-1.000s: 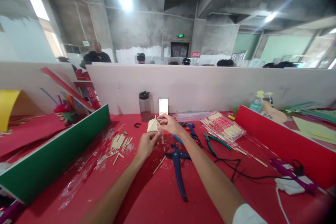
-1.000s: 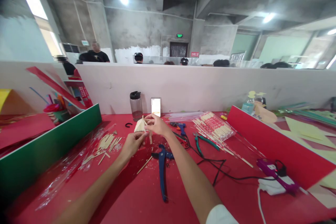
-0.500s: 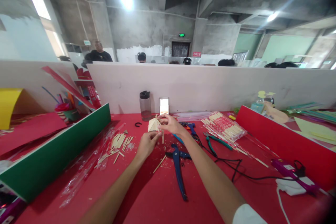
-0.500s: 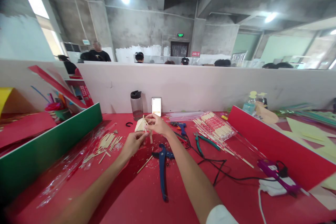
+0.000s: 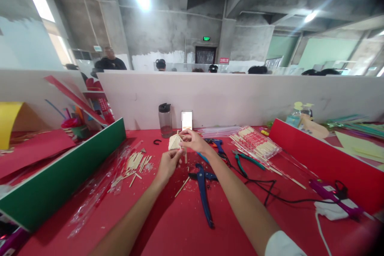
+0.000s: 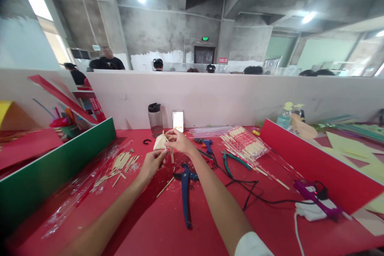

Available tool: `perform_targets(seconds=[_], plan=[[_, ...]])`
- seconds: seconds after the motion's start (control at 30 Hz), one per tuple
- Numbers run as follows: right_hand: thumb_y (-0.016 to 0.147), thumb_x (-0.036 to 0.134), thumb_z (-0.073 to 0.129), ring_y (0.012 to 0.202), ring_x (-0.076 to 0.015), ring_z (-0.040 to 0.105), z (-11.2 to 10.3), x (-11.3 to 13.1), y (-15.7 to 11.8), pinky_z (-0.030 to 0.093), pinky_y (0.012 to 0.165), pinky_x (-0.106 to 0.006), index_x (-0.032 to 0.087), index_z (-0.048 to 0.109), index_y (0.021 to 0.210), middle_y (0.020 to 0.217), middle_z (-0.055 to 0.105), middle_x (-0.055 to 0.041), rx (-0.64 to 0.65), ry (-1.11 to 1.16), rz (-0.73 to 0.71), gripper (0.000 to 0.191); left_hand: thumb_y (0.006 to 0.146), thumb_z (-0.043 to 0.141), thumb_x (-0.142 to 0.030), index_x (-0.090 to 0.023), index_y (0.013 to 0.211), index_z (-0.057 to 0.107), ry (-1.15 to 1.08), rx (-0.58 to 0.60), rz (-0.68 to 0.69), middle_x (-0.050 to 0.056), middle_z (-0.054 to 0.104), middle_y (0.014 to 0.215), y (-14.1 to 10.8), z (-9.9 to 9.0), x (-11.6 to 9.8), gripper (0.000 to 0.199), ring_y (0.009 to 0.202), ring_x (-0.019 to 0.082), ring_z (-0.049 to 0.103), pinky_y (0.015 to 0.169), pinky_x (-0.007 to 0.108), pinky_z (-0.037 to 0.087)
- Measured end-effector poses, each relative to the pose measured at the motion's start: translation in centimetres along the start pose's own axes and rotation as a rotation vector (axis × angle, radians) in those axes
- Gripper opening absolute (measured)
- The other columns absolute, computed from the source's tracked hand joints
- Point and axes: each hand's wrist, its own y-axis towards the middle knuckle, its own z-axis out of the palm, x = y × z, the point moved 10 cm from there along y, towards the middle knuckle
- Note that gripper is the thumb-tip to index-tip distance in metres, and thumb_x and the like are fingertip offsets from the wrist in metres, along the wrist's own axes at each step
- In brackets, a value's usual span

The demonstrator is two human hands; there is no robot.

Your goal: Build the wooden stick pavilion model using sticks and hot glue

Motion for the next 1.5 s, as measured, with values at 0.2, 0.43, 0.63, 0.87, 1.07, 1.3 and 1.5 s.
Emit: perform_targets(seconds=[0.2,0.43,0.63,0.87,1.07,1.3,1.5], plan=[[0.07,0.034,0.078,0.081,-0.0155,0.061,0.0,0.0,-0.1,0.047,0.076,-0.029,0.019,0.057,0.11,0.087,0.066,-0.0008,0.002,0.0,0.029,0.047,0.071,0.065,-0.069,-0.013,0.076,0.067,-0.051,0.002,-0.025,-0.003,0.052,0.05,-0.3,0.3,-0.2,0.056,0.042,0.009,0.042,0.044,0.021,0.028],[0.07,0.035,0.079,0.083,-0.0155,0.061,-0.1,0.3,-0.2,0.048,0.079,-0.03,0.019,0.059,0.109,0.09,0.067,-0.0014,0.005,-0.019,0.008,0.047,0.067,0.07,-0.068,-0.012,0.085,0.07,-0.144,-0.022,-0.097,-0.003,0.055,0.053,-0.5,0.3,0.4,0.058,0.043,0.008,0.043,0.045,0.02,0.029],[0.07,0.034,0.079,0.082,-0.0153,0.061,0.0,0.2,-0.2,0.048,0.078,-0.03,0.019,0.058,0.109,0.09,0.067,-0.0011,0.006,0.003,0.01,0.047,0.065,0.07,-0.07,-0.011,0.082,0.071,-0.139,-0.035,-0.123,-0.004,0.054,0.051,-0.5,0.3,0.5,0.061,0.042,0.007,0.041,0.044,0.02,0.028],[0.068,0.03,0.079,0.081,-0.0147,0.061,0.1,-0.1,-0.2,0.047,0.076,-0.029,0.019,0.058,0.109,0.089,0.067,-0.0009,0.006,0.03,0.033,0.047,0.067,0.07,-0.066,-0.011,0.083,0.072,-0.132,-0.041,-0.132,-0.004,0.053,0.051,-0.6,0.2,0.5,0.057,0.041,0.007,0.042,0.044,0.02,0.029],[0.066,0.031,0.08,0.08,-0.015,0.062,0.0,-0.4,-0.1,0.048,0.076,-0.029,0.02,0.058,0.108,0.087,0.067,-0.0003,-0.01,0.037,0.049,0.048,0.068,0.07,-0.065,-0.011,0.08,0.07,-0.137,-0.048,-0.128,-0.003,0.053,0.051,-0.5,0.1,0.7,0.055,0.041,0.007,0.042,0.044,0.02,0.029],[0.066,0.033,0.082,0.079,-0.0143,0.06,-0.3,-0.5,0.0,0.047,0.075,-0.028,0.02,0.058,0.107,0.089,0.068,-0.0008,-0.024,0.001,0.023,0.049,0.068,0.071,-0.064,-0.012,0.081,0.071,-0.165,-0.044,-0.125,-0.004,0.053,0.05,-0.6,0.2,0.6,0.054,0.042,0.007,0.042,0.044,0.019,0.028],[0.067,0.035,0.083,0.074,-0.0132,0.06,-0.2,-0.9,0.1,0.047,0.072,-0.027,0.02,0.058,0.108,0.085,0.067,0.0002,0.002,0.035,0.036,0.051,0.068,0.071,-0.064,-0.013,0.078,0.067,-0.161,-0.038,-0.101,-0.004,0.054,0.051,-0.7,0.3,0.4,0.052,0.043,0.008,0.043,0.045,0.019,0.029]])
